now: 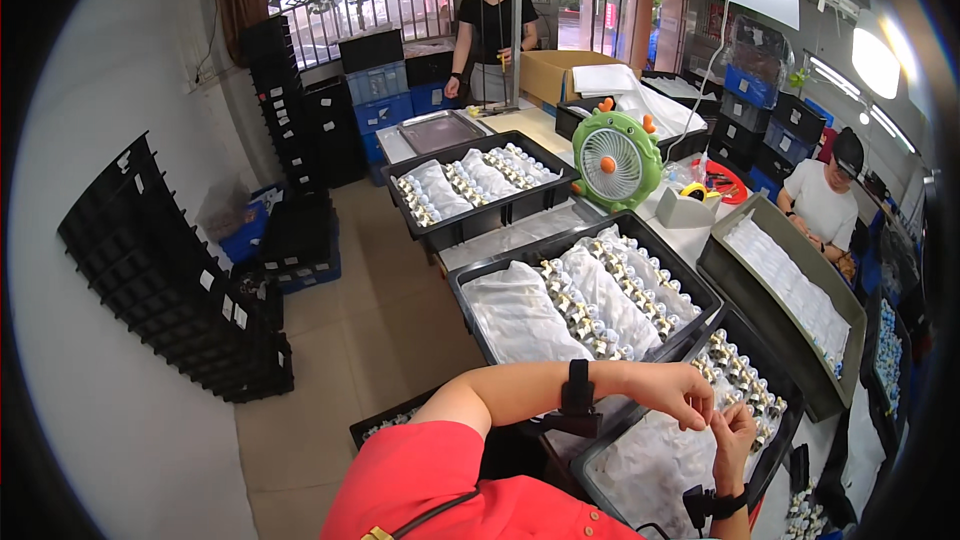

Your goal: The person assembles small, white, bell-shaped miniature figures by hand. They pick up individual components from trays, fit them together, and place the completed figures into a black tray. The process is repetitive, involving picking, assembling, and placing the small items one by one.

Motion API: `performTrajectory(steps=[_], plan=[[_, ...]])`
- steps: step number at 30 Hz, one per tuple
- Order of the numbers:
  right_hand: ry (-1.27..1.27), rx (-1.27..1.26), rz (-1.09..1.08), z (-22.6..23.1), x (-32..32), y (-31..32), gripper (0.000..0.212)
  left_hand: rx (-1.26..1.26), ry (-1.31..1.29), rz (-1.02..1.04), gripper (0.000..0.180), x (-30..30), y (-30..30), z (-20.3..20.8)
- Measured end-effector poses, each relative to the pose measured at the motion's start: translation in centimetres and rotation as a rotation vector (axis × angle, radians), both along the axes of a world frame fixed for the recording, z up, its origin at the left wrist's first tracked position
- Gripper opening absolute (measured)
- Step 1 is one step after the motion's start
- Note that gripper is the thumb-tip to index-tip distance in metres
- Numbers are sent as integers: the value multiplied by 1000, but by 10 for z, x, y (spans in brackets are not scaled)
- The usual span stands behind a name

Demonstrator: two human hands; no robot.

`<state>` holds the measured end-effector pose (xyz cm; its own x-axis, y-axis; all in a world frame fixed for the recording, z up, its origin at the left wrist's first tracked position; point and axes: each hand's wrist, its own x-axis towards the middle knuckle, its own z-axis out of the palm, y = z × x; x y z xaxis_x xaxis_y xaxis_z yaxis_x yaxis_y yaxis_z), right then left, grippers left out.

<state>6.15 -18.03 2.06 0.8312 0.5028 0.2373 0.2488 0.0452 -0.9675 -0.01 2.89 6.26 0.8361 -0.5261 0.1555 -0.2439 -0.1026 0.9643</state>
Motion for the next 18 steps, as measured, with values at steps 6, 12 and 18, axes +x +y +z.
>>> performTrajectory(steps=[6,12,18], plan=[[1,-89,49,-13,2,-1,37,-340,336,88,25,8,8,-17],[25,-105,44,-27,5,-5,38,-403,403,146,23,5,4,-18],[101,-84,118,-17,-5,6,38,-379,384,129,22,1,-2,-26]])
